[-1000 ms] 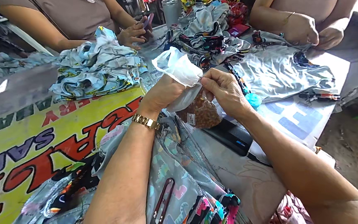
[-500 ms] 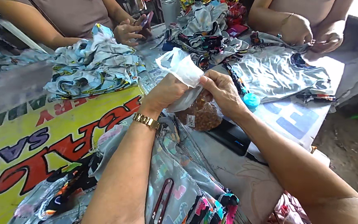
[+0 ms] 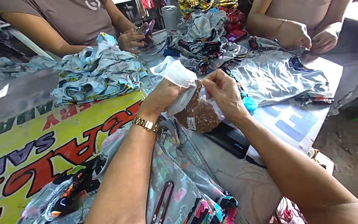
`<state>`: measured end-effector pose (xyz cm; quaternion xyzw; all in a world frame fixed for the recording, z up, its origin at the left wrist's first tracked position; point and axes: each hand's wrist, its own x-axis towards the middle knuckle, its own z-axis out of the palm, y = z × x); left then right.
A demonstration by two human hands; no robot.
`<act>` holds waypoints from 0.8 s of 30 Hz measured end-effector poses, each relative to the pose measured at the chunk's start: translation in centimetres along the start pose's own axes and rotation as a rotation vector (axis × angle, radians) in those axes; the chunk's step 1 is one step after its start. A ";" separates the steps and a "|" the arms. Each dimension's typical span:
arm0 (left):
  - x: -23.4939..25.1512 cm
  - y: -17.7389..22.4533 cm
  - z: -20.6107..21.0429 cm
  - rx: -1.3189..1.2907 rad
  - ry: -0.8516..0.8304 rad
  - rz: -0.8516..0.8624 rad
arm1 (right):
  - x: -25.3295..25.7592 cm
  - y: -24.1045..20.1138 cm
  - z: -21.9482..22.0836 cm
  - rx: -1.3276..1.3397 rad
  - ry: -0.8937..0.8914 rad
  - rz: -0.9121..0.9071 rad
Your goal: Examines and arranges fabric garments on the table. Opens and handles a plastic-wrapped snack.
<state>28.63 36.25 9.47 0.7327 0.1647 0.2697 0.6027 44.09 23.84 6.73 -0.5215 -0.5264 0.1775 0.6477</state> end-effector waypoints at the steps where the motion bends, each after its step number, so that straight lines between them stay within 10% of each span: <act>1: 0.0 0.0 0.0 -0.011 0.015 -0.012 | 0.0 0.1 0.0 -0.021 0.011 -0.005; 24: 0.0 -0.2 -0.1 -0.113 0.012 -0.010 | -0.2 0.0 -0.2 0.213 -0.093 0.214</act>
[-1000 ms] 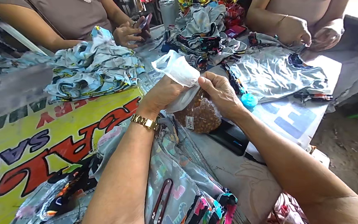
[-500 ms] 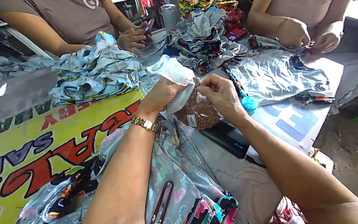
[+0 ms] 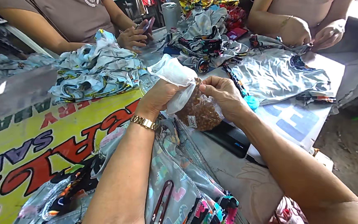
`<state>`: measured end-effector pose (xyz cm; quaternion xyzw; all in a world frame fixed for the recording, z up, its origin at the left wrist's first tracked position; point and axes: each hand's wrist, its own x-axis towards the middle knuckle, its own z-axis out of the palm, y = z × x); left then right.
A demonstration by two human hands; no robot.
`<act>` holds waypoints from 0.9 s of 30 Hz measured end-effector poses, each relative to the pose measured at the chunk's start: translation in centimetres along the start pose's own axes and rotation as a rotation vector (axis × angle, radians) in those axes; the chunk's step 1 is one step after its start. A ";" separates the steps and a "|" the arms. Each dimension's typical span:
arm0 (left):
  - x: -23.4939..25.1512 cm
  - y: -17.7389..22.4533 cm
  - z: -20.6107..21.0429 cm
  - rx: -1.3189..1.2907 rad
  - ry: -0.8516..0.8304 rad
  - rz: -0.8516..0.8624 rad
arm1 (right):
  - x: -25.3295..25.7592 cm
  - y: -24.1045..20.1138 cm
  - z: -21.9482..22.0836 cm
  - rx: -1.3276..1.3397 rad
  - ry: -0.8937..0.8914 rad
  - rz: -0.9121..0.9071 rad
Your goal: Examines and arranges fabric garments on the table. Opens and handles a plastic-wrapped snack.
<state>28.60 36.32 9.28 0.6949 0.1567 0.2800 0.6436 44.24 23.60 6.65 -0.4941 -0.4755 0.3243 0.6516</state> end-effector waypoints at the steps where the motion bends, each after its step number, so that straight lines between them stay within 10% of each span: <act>1: 0.0 0.1 -0.1 0.009 -0.014 -0.004 | 0.0 -0.2 0.1 -0.075 0.016 -0.012; 8: 0.1 0.6 -1.1 0.254 -0.068 -0.016 | -0.2 -0.3 0.1 -0.634 0.011 -0.040; 15: 0.2 0.1 -1.4 0.178 -0.080 0.023 | -0.1 -0.6 0.2 -0.269 -0.061 0.105; 27: 0.7 -0.3 -0.7 0.119 -0.051 0.058 | -0.3 0.1 1.1 -0.441 0.096 -0.034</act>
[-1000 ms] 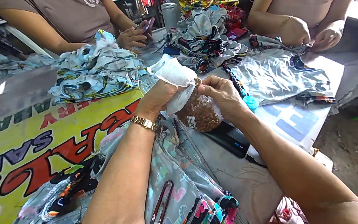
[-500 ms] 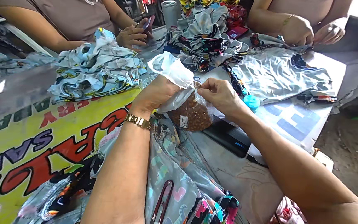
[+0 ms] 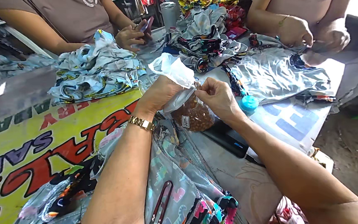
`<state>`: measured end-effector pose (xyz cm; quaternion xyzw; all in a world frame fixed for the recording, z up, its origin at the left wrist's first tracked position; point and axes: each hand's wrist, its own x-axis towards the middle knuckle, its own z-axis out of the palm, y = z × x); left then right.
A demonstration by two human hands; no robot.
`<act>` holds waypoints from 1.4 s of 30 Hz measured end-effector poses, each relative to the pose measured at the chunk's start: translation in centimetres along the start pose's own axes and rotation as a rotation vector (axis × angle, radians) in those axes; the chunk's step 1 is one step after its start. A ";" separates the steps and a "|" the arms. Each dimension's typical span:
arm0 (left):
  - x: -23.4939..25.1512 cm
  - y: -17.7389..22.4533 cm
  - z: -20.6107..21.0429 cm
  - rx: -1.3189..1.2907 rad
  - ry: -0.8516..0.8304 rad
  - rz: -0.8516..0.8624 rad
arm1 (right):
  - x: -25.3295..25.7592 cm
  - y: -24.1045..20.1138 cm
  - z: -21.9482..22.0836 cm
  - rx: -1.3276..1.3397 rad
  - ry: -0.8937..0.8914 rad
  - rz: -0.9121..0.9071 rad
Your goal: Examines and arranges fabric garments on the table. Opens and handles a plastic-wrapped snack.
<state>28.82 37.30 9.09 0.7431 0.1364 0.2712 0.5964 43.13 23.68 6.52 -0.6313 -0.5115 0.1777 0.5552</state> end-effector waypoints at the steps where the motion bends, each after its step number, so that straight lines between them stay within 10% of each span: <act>1: 0.0 -0.1 -0.1 0.001 -0.005 -0.005 | 0.0 0.0 0.1 -0.015 0.006 -0.011; 31: -0.7 -0.7 -1.4 -0.035 0.121 0.051 | 0.4 0.3 -0.9 -0.185 -0.019 -0.046; 42: -0.2 -1.2 -2.6 0.102 0.164 -0.125 | 0.0 -0.4 -1.4 -0.205 -0.041 -0.425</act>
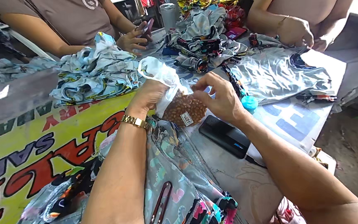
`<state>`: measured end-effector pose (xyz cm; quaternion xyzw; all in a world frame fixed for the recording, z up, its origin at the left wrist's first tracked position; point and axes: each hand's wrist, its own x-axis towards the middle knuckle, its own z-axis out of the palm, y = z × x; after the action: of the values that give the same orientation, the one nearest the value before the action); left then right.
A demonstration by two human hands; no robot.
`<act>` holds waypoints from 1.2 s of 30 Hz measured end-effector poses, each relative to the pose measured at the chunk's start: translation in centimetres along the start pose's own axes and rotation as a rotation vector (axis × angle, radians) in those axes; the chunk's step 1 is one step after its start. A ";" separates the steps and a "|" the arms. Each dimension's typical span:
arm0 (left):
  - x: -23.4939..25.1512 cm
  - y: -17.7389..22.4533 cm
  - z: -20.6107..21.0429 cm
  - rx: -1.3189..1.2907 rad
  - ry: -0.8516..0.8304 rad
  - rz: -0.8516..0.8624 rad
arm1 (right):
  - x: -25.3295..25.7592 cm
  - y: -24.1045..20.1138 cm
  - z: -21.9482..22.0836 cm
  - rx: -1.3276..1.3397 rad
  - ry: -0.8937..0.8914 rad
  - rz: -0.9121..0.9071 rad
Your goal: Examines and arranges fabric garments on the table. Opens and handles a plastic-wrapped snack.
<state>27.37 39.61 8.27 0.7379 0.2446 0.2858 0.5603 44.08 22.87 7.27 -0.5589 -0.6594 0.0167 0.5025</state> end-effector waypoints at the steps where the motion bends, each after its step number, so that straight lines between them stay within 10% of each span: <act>1: 0.1 -0.1 -0.1 0.001 0.064 -0.092 | -0.1 -0.3 0.0 -0.024 -0.050 -0.081; 7: 0.8 -1.2 -1.0 -0.191 0.403 -0.224 | -0.6 -0.2 1.0 -0.362 -0.400 -0.436; 15: 0.1 0.0 0.5 -0.114 0.304 -0.248 | -0.3 0.7 0.5 -0.519 -0.240 -0.458; 26: -0.6 3.5 0.2 -0.261 -0.028 -0.061 | 0.7 0.1 -1.0 0.017 0.052 0.172; 36: -1.1 6.3 -0.7 0.891 0.114 0.098 | 0.8 0.2 -1.5 -0.059 0.145 0.147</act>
<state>26.29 37.78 14.30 0.9009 0.3391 0.2190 0.1596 45.35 22.76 8.42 -0.6198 -0.5790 -0.0063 0.5297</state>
